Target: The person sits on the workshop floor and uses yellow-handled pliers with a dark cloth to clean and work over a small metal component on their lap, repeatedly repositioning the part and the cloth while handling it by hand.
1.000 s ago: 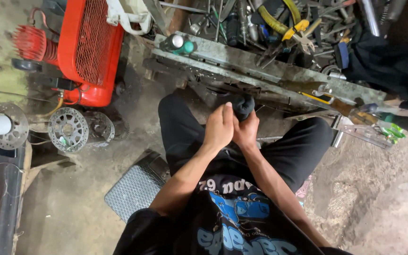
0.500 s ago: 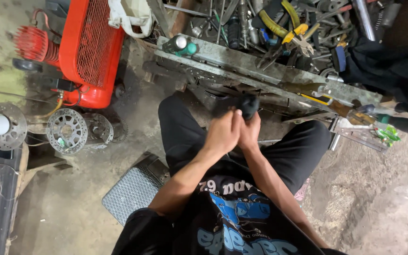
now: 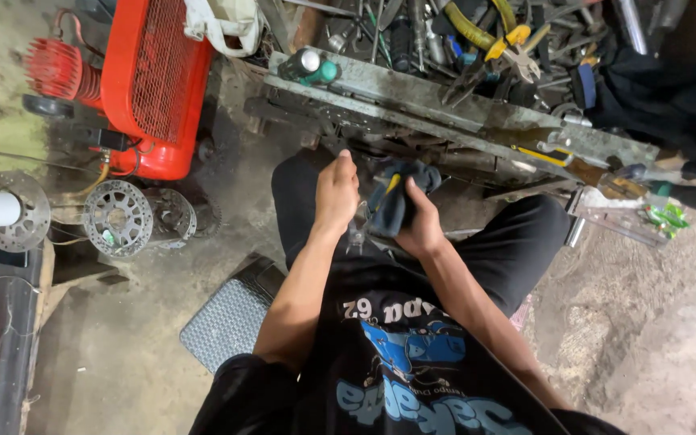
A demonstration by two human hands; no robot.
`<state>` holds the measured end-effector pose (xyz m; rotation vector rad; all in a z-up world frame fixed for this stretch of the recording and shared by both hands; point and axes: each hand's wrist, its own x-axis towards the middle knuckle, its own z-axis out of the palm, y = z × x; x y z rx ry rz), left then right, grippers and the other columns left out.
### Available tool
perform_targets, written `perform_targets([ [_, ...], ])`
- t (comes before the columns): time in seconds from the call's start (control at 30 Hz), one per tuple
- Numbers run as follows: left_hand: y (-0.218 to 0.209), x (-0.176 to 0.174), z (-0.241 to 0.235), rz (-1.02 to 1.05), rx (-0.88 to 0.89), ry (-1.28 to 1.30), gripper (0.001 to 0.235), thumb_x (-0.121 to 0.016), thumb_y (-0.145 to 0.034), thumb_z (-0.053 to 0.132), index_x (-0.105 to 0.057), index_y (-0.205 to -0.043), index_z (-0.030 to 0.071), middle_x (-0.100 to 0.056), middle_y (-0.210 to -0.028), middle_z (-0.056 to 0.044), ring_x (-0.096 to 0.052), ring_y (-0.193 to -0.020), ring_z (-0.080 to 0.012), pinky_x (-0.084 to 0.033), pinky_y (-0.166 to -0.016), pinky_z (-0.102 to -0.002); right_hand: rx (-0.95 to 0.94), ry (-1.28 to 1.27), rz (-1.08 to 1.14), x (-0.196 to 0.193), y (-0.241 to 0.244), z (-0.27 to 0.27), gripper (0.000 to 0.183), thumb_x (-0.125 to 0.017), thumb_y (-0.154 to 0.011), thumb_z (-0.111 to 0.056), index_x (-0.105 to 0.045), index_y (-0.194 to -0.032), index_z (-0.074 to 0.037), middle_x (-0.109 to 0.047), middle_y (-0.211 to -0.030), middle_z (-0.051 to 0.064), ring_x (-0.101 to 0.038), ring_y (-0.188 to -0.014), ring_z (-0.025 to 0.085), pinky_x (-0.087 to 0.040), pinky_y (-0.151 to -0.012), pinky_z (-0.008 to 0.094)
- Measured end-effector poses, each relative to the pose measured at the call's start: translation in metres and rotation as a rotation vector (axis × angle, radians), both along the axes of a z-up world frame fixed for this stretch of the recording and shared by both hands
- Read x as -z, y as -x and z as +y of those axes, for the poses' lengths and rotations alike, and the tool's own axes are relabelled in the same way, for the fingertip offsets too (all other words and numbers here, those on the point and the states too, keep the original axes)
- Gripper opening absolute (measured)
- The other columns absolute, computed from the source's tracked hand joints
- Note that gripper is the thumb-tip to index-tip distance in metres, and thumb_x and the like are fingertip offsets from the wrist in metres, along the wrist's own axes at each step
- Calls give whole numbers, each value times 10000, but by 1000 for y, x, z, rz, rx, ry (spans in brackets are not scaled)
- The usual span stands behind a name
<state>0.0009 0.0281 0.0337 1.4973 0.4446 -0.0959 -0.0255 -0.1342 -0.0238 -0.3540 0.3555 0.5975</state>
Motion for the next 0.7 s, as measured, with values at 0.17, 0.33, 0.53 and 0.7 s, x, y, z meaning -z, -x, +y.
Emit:
perform_targets([
  [0.17,0,23,-12,-107,41,-356,536,-409,-1075,414,-493,-682,59,-490,-566,-10,-471,-531,-155,-384,-538,-375,142,-57,17,16,-11,7,459,-565,-1061,-512,-610,-1142,-62,-638,-939,45,-596,-814,196,-499,-760,328],
  [0.33,13,27,3,-2,170,-278,523,-419,-1076,411,-476,-677,77,-449,-574,5,-428,-520,-135,-350,-499,-357,271,-77,-40,2,-27,-10,472,-566,-1069,-540,-589,-1062,-68,-499,-778,1,-450,-664,143,-405,-626,305],
  [0.53,7,10,31,19,143,281,452,-471,-1086,355,-399,-691,147,-358,-592,55,-284,-483,-67,-274,-453,-274,325,271,-117,-29,-23,21,453,-582,-970,-517,-617,-1150,-103,-670,-972,28,-659,-898,190,-540,-814,392],
  [0.7,6,11,23,34,86,310,455,-462,-1093,348,-394,-688,152,-326,-607,71,-261,-501,-59,-218,-453,-285,242,125,60,1,-20,38,461,-555,-1025,-561,-669,-1053,-114,-708,-938,70,-685,-852,230,-554,-786,391],
])
